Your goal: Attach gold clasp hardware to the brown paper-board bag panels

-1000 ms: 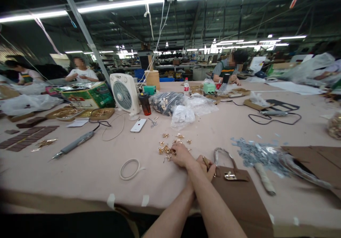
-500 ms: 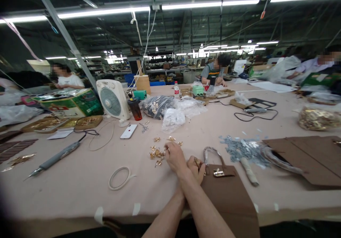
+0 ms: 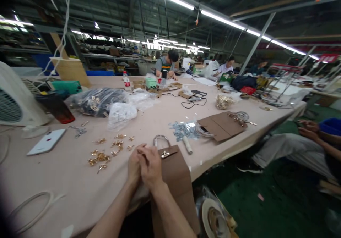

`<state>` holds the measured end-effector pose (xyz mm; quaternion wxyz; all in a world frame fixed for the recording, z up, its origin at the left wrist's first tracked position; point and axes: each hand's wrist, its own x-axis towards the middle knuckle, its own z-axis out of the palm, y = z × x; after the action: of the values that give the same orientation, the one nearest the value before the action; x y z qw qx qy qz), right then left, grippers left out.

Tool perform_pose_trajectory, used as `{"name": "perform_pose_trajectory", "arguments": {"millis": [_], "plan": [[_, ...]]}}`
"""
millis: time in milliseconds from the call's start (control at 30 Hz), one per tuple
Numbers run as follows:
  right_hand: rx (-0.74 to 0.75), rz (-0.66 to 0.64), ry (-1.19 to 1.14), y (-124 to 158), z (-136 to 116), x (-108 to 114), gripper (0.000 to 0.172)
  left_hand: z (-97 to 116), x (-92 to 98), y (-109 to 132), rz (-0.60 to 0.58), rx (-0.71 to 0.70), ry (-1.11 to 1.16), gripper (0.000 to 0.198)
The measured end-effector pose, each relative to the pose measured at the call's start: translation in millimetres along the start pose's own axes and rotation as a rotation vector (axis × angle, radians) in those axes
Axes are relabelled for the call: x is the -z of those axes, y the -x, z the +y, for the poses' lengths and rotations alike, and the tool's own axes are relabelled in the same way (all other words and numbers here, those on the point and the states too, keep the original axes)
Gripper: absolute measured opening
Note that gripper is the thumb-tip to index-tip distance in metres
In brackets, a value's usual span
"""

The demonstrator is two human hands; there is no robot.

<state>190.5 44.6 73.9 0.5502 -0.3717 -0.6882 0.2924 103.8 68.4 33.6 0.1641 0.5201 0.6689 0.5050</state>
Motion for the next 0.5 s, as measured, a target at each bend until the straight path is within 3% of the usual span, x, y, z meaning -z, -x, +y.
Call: {"name": "perform_pose_trajectory", "arguments": {"millis": [133, 233, 300, 400, 500], "plan": [[-0.243, 0.206, 0.036, 4.9, 36.7, 68.0, 0.036, -4.6, 11.6, -4.8, 0.181, -0.093, -0.063, 0.057], [-0.354, 0.209, 0.054, 7.7, 62.5, 110.6, 0.042, -1.6, 12.7, -2.0, 0.237, -0.214, -0.145, 0.051], [-0.403, 0.154, 0.043, 9.8, 74.5, 127.7, 0.045, 3.6, 12.1, 2.7, 0.187, -0.358, -0.242, 0.033], [-0.449, 0.138, -0.025, 12.0, 84.4, 135.9, 0.050, 13.4, 11.5, 10.7, 0.015, -0.549, -0.329, 0.028], [-0.483, 0.152, -0.076, 12.6, 88.1, 134.1, 0.048, 20.5, 11.1, 15.8, -0.117, -0.592, -0.357, 0.020]]}}
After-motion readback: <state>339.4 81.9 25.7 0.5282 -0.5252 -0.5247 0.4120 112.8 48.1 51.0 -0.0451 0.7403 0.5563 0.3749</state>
